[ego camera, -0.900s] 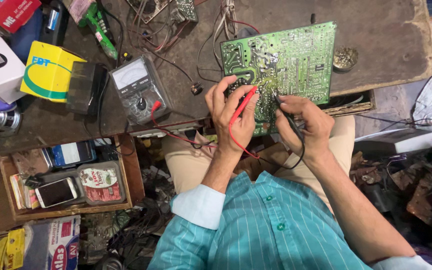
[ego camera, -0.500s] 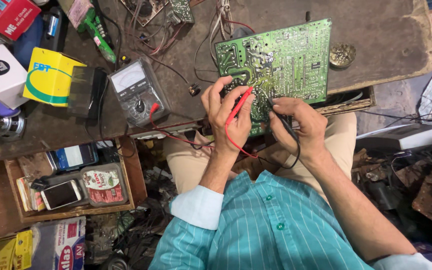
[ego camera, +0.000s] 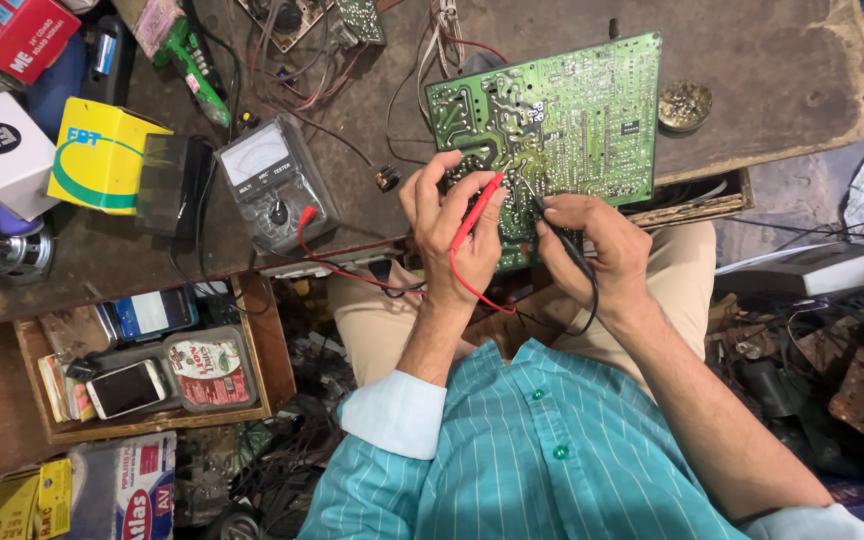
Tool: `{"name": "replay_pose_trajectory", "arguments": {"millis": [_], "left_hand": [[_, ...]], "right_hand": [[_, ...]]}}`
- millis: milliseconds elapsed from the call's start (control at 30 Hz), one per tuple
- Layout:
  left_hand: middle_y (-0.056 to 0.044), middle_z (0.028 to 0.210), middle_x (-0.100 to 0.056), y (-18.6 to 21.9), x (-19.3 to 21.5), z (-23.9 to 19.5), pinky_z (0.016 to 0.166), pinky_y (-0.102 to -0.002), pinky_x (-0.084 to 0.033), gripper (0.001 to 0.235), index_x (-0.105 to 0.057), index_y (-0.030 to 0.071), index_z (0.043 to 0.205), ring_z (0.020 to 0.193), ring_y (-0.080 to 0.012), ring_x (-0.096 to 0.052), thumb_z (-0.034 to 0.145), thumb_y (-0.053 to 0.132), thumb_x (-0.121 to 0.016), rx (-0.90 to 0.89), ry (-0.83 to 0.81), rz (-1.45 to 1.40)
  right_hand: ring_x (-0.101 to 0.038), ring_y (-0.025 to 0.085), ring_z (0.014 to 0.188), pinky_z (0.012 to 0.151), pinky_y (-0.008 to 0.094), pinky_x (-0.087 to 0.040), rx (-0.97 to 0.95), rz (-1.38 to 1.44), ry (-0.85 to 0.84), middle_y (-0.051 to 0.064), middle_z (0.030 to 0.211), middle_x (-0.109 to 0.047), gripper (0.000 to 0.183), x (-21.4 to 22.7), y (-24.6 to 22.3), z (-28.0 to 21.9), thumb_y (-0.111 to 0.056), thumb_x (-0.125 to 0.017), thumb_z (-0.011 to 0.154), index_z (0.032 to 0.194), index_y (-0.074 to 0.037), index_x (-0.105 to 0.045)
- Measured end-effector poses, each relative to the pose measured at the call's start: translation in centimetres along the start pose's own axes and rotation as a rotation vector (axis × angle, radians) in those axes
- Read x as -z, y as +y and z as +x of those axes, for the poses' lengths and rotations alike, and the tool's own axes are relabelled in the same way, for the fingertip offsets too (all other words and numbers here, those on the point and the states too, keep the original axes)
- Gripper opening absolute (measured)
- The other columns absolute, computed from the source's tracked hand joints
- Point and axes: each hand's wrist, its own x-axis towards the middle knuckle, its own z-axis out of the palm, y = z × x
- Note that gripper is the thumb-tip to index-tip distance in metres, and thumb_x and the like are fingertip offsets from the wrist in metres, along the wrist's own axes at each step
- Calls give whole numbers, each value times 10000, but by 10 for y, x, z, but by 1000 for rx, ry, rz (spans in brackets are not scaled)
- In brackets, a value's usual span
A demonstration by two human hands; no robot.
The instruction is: The person uses a multimeter to test points on a green circuit board, then uses a soldering iron to touch and reflow solder joints on the board. The board remains on the workbench throughout.
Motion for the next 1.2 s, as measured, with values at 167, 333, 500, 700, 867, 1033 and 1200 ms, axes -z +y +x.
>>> {"name": "replay_pose_trajectory", "arguments": {"millis": [167, 333, 500, 700, 867, 1033, 1200], "left_hand": [[-100, 1355, -575, 0, 1, 0, 1033, -403, -462, 218, -720, 102, 1139, 1253, -326, -506, 940, 151, -796, 5, -3, -5], [-102, 1339, -581, 0, 0, 1, 1056, -417, -455, 210, -722, 95, 1122, 1253, -330, -507, 934, 150, -800, 8, -1, -7], [-107, 1309, -624, -1, 1, 1, 1074, -419, -468, 174, -714, 66, 1081, 1243, -326, -550, 948, 154, -781, 61, 22, -83], [-130, 1369, -620, -7, 11, -1, 1112, -443, -454, 163, -706, 41, 1065, 1276, -345, -552, 952, 145, -763, 14, -43, -128], [-135, 1402, -612, -10, 13, -3, 1120, -440, -452, 163, -702, 41, 1049, 1290, -352, -548, 945, 148, -768, 12, -66, -144], [-139, 1409, -607, -11, 13, -3, 1124, -443, -443, 164, -704, 41, 1046, 1287, -356, -544, 939, 145, -773, 7, -79, -142], [-142, 1416, -603, -12, 14, -3, 1121, -446, -442, 166, -703, 43, 1048, 1289, -360, -540, 935, 141, -777, -4, -88, -136]], "right_hand": [[-757, 293, 1046, 883, 345, -601, 5, -14, 5, 179, 1080, -734, 185, 0, 0, 0, 40, -771, 897, 1025, 8, -640], [-754, 290, 1044, 886, 346, -600, 6, -6, 1, 173, 1084, -733, 192, 0, 0, 1, 43, -775, 893, 1038, 9, -654], [-752, 283, 1036, 889, 346, -597, 11, 19, -32, 157, 1078, -734, 193, 2, 1, 1, 47, -776, 885, 1036, 3, -665], [-760, 273, 1041, 888, 338, -597, -38, 30, 5, 162, 1094, -742, 171, 0, 3, -1, 32, -766, 915, 1039, 1, -652], [-759, 277, 1054, 898, 337, -597, -37, 25, 5, 167, 1093, -742, 166, 0, 5, -3, 24, -758, 918, 1045, 2, -653], [-759, 280, 1057, 896, 336, -595, -35, 29, -3, 170, 1084, -740, 164, 1, 5, -3, 24, -758, 917, 1039, 6, -651], [-760, 282, 1057, 895, 338, -597, -28, 28, -3, 176, 1084, -740, 163, 2, 5, -2, 28, -757, 917, 1039, 7, -651]]}}
